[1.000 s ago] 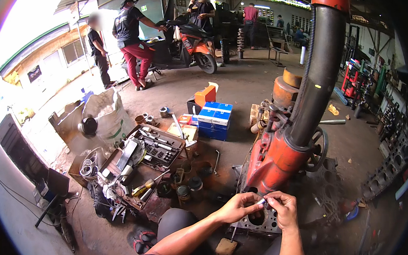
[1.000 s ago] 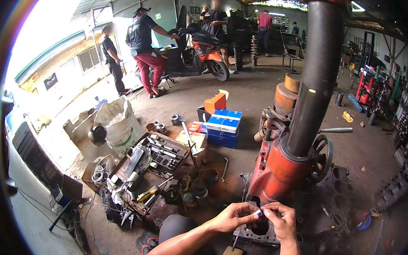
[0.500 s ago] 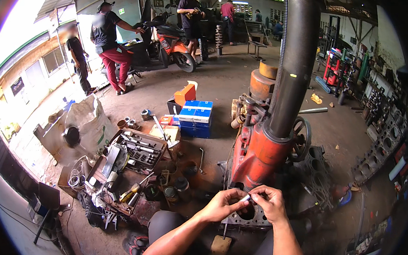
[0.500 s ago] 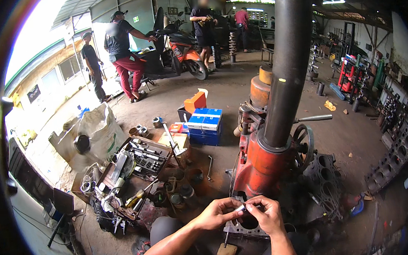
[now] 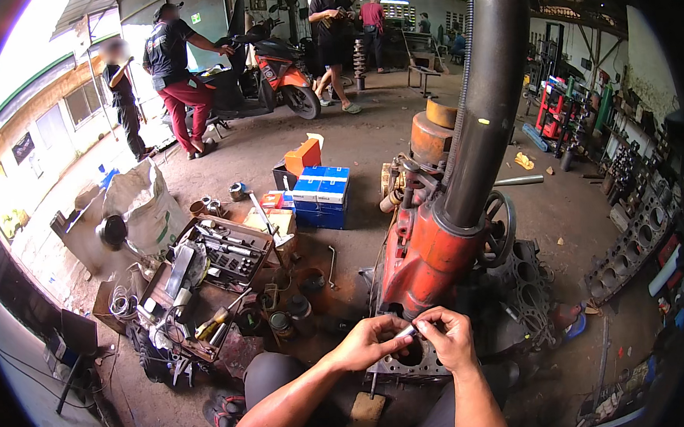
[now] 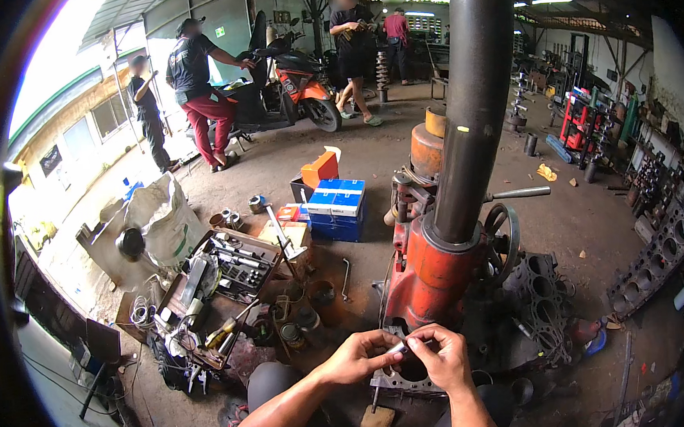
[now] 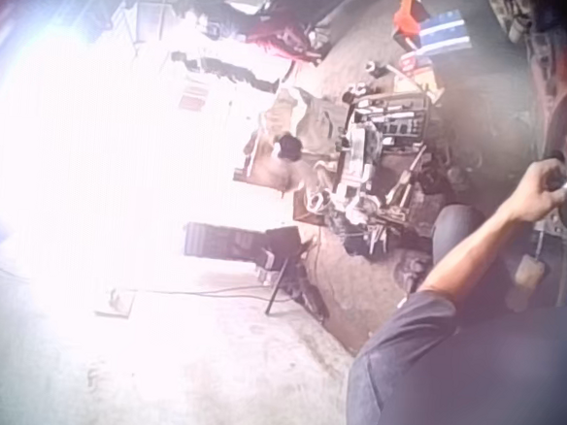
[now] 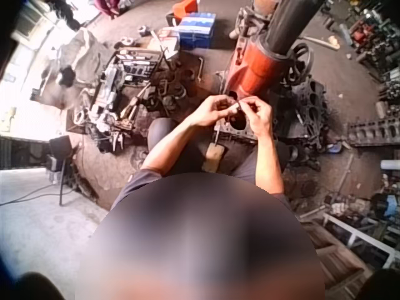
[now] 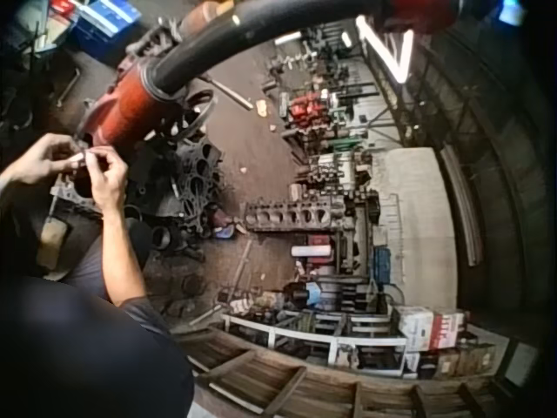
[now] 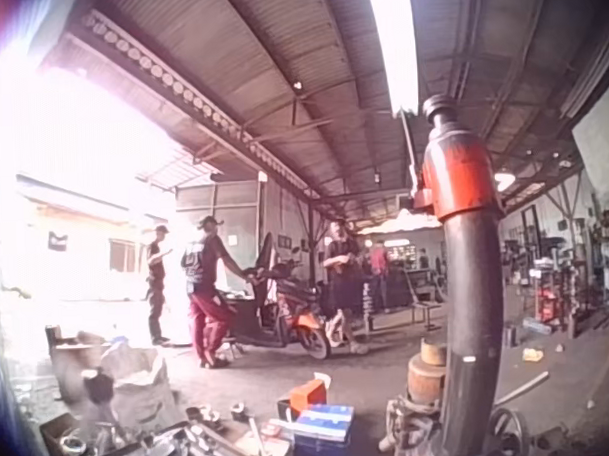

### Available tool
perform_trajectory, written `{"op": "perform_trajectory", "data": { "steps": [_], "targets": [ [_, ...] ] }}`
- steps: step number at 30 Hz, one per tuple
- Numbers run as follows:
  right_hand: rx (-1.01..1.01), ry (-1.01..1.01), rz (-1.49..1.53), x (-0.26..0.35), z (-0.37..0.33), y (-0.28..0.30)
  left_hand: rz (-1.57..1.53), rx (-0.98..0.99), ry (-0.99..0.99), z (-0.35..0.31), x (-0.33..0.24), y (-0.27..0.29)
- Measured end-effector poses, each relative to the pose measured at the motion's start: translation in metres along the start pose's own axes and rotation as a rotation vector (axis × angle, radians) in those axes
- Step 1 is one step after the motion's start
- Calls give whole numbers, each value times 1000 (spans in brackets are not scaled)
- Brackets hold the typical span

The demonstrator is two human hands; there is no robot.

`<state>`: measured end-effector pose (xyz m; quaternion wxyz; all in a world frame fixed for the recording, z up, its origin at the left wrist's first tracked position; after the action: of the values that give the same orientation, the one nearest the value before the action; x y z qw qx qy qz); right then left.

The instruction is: The person walks into a workshop and sits on the floor to work on an engine block. They use a hydraulic press to push a metal rod into the block, then remove it and inspect the rod and block with both hands.

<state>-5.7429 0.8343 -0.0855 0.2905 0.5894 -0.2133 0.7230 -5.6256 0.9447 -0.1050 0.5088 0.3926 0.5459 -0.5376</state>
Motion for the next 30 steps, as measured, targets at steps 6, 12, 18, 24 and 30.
{"op": "perform_trajectory", "data": {
  "steps": [6,12,18,24,30],
  "targets": [
    [-20,-40,48,-4,1,3,13,16,-45,-1,0,-1],
    [46,-70,65,-4,1,-4,25,-13,-75,0,3,3],
    [98,-146,110,-13,1,-9,-4,50,-98,3,11,3],
    [85,-138,63,-1,-2,-1,-180,51,-76,7,19,5],
    [-244,-75,-269,10,-44,80,-654,-250,-3,-1,-5,45]
  ]
}}
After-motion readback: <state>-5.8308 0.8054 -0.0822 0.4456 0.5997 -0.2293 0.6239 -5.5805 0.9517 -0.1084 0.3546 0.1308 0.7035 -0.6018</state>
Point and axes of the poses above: each hand's wrist, its own z-axis towards the middle knuckle, its own y-axis out of the back of the hand, x = y × z, the point moved 6 cm from there along z, towards the middle knuckle, and after that the axes turned 4 degrees about -y, right-handed, at the moved point
